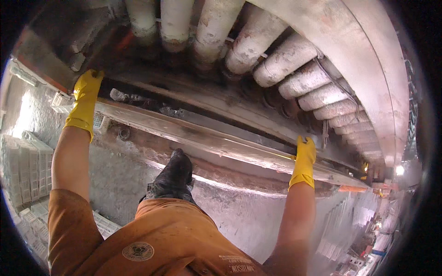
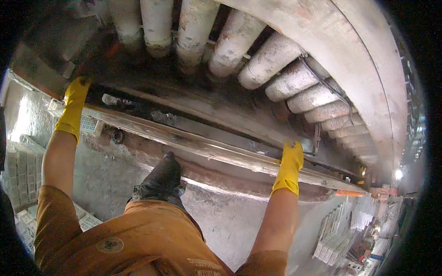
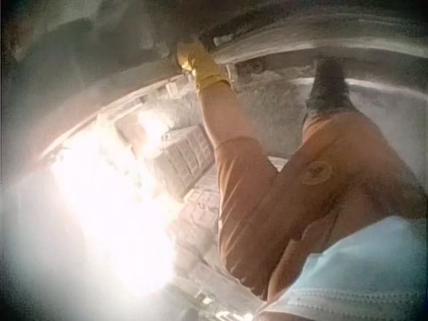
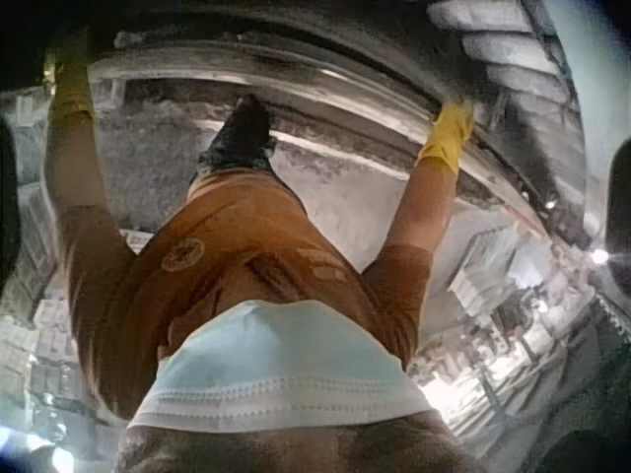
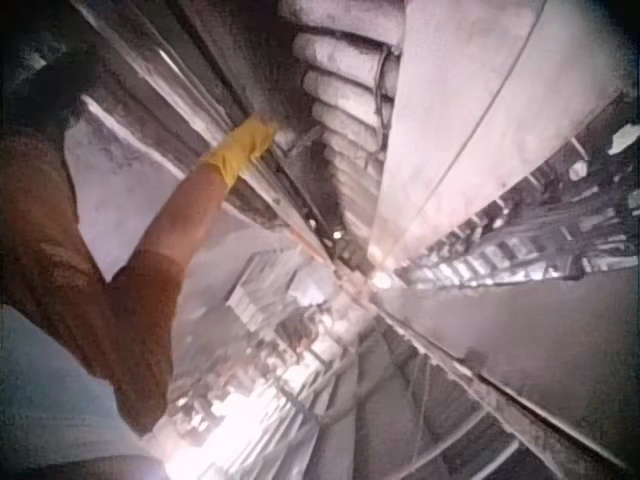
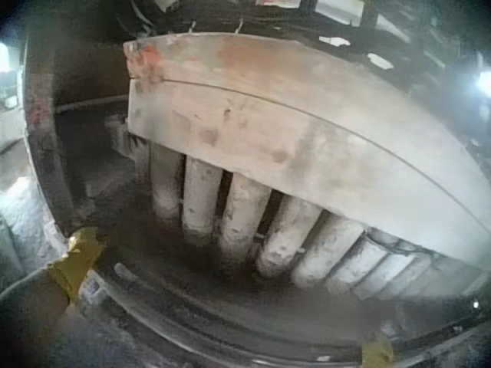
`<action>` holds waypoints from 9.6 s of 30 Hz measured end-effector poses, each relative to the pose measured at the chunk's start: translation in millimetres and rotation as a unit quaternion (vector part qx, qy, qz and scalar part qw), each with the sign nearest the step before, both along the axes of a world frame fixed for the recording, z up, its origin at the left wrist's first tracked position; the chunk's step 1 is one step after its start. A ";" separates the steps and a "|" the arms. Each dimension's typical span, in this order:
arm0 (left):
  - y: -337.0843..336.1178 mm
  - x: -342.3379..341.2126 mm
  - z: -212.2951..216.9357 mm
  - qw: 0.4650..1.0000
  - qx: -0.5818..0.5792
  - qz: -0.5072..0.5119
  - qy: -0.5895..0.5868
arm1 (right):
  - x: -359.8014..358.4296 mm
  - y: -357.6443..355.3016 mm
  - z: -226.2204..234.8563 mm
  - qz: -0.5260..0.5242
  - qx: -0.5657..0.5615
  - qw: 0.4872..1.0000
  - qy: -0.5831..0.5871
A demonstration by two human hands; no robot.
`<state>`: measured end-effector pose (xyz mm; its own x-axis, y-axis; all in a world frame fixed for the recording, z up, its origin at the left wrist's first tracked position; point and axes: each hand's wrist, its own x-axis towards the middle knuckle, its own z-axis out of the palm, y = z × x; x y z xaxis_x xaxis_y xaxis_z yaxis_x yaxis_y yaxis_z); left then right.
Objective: The person operates a conveyor belt system, repeatedly opening and closing a metal gate to allow small white rectangular tiles to move along the rollers. They also use a metal tool to adjust or clear items in a nearby basket.
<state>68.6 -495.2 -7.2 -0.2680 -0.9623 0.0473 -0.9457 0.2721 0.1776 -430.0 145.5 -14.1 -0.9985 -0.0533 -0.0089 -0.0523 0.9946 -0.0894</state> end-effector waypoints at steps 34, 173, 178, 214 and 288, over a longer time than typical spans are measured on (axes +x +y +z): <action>67.9 74.7 -16.8 0.997 -0.055 0.012 0.055 | 96.1 35.6 8.8 -0.084 -0.145 0.982 -0.082; 29.5 16.0 14.5 0.999 -0.011 0.036 0.002 | 47.5 -16.7 26.0 -0.041 -0.108 0.992 -0.046; 35.3 36.3 4.6 0.999 -0.027 0.025 0.011 | 62.8 -4.6 23.4 -0.044 -0.107 0.992 -0.053; 36.1 104.4 -83.2 0.996 -0.021 -0.022 0.084 | 121.8 43.8 3.4 -0.092 -0.088 0.992 -0.010; 60.0 136.1 -18.6 0.995 -0.078 0.006 0.062 | 124.5 62.9 3.6 -0.032 -0.157 0.987 -0.006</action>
<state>204.7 -435.2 -25.8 -0.2389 -0.9436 0.2292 -0.9226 0.2942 0.2497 -305.5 208.4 -10.5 -0.9999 0.0080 -0.0134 0.0126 0.9187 -0.3946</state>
